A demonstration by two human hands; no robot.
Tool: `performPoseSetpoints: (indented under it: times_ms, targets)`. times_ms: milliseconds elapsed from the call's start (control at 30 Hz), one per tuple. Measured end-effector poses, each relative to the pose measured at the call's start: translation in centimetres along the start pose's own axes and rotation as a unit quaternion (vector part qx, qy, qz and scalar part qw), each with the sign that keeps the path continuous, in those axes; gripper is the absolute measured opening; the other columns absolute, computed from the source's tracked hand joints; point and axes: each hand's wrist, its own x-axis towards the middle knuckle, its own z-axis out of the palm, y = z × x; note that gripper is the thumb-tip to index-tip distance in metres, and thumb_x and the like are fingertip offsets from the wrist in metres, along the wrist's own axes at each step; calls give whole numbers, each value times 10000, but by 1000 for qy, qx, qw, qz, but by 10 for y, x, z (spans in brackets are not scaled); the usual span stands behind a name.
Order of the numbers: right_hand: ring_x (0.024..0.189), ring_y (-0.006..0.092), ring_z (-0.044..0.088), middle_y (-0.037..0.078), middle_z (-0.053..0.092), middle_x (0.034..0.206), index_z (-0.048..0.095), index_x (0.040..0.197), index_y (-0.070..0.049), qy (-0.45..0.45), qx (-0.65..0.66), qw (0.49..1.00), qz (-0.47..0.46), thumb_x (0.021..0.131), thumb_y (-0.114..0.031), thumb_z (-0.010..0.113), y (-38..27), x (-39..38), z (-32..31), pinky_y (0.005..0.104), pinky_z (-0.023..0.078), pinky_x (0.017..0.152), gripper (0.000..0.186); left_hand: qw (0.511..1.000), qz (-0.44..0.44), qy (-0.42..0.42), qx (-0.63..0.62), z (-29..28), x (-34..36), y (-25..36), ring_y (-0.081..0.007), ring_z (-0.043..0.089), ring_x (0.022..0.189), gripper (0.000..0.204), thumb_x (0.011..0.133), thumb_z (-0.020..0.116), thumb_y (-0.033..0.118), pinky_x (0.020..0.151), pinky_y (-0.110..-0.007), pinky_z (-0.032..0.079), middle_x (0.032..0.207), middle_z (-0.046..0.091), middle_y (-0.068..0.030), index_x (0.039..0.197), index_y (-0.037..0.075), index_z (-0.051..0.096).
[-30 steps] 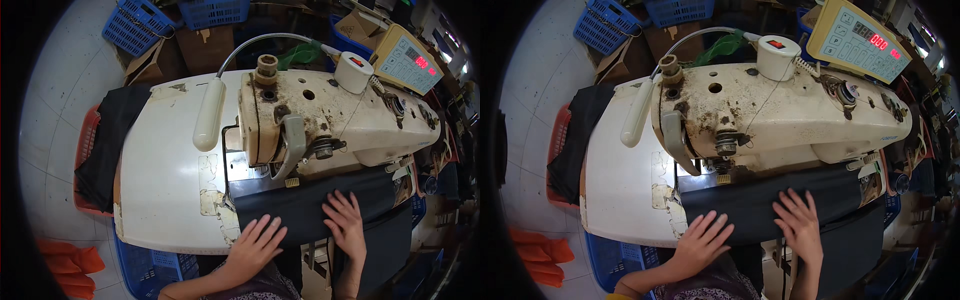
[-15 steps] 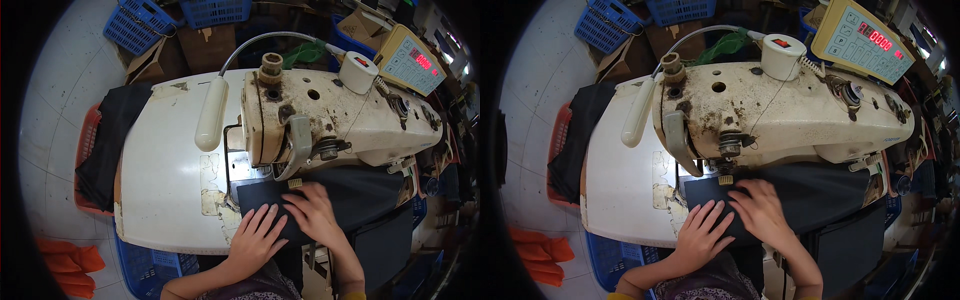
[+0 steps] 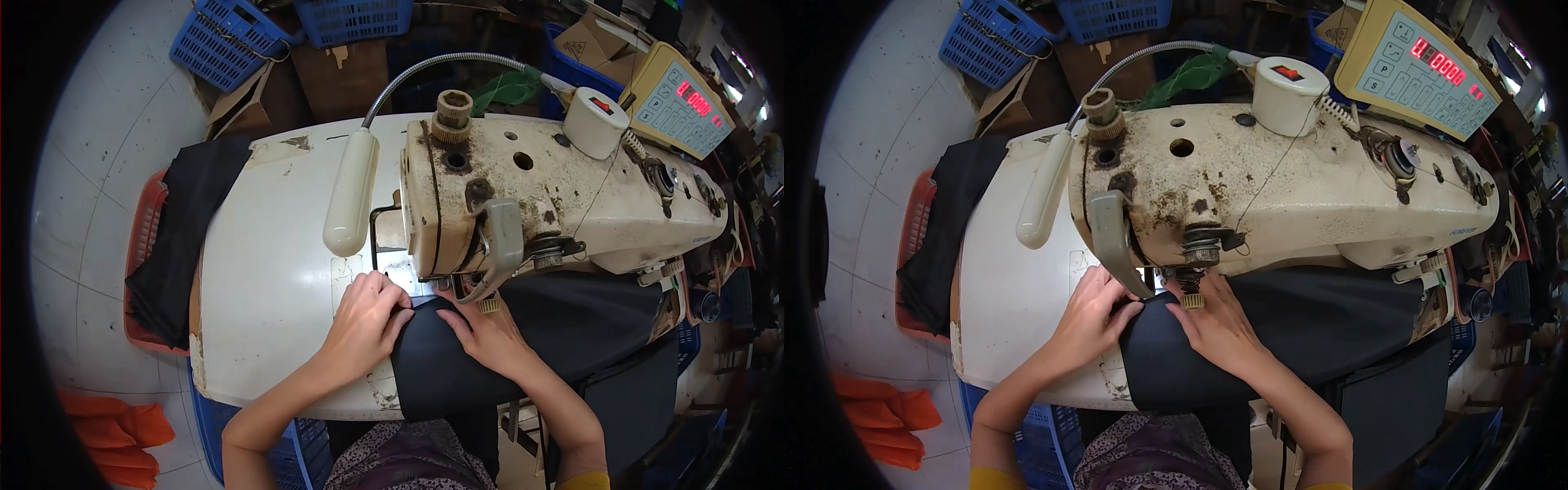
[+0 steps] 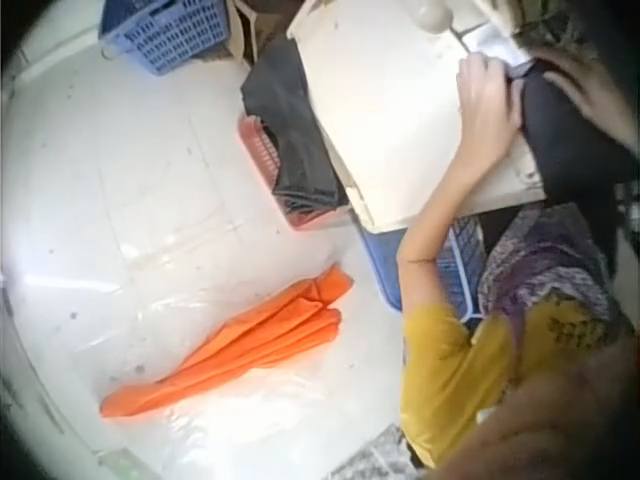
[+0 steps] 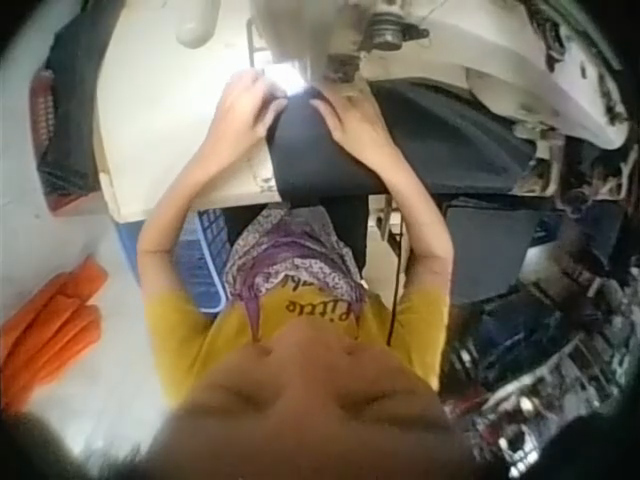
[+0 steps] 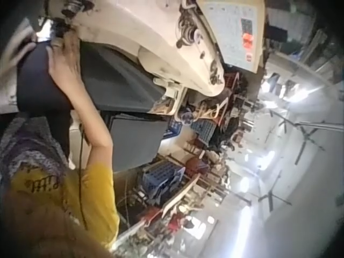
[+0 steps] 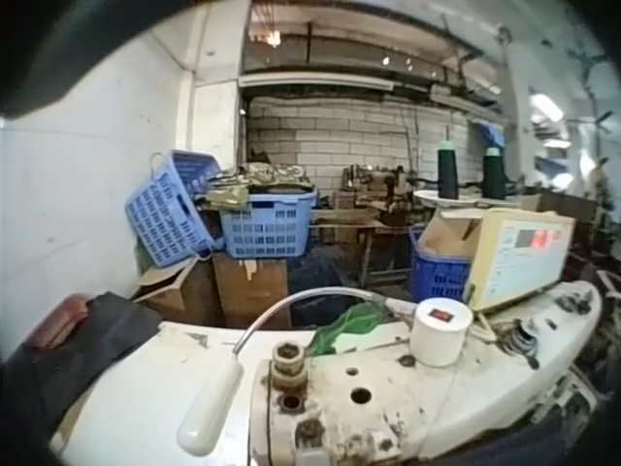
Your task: Sewing pieces of black material using an industrial sewing machine.
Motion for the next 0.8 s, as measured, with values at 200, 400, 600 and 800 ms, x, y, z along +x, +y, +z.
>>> performPoseSetpoints:
  times_ms: [200,400,600,800]
  targets:
    - [1059,399,595,185,619,1123,635,1254,-146,-24,21,999,-8,843,8,647,2,0,-5,466,483,901,439,996,88,13,21,2,-17,-13,-287,571,932,268,748,682,2,773,-379,482,996,588,-120,1013,7,641]
    - [1085,383,566,149,582,1180,630,1237,-104,-72,-18,996,-54,746,49,612,2,-8,-7,481,431,970,515,980,167,22,108,1,-24,-14,-274,587,950,471,610,659,-16,787,-375,510,1000,592,-88,1079,23,667]
    - [1028,314,603,101,577,1223,552,1367,-171,-123,-95,985,-77,723,57,624,-17,-2,-19,399,519,817,687,972,178,36,147,-10,-34,-13,-275,583,941,446,631,682,16,808,-391,490,1002,593,-83,1077,28,667]
    - [1145,276,545,71,569,1264,482,1437,-213,-178,-183,965,-65,755,10,612,-27,-8,-18,426,493,834,729,996,34,71,44,-12,-26,-3,-283,551,955,200,735,732,81,830,-396,436,980,584,-93,912,32,656]
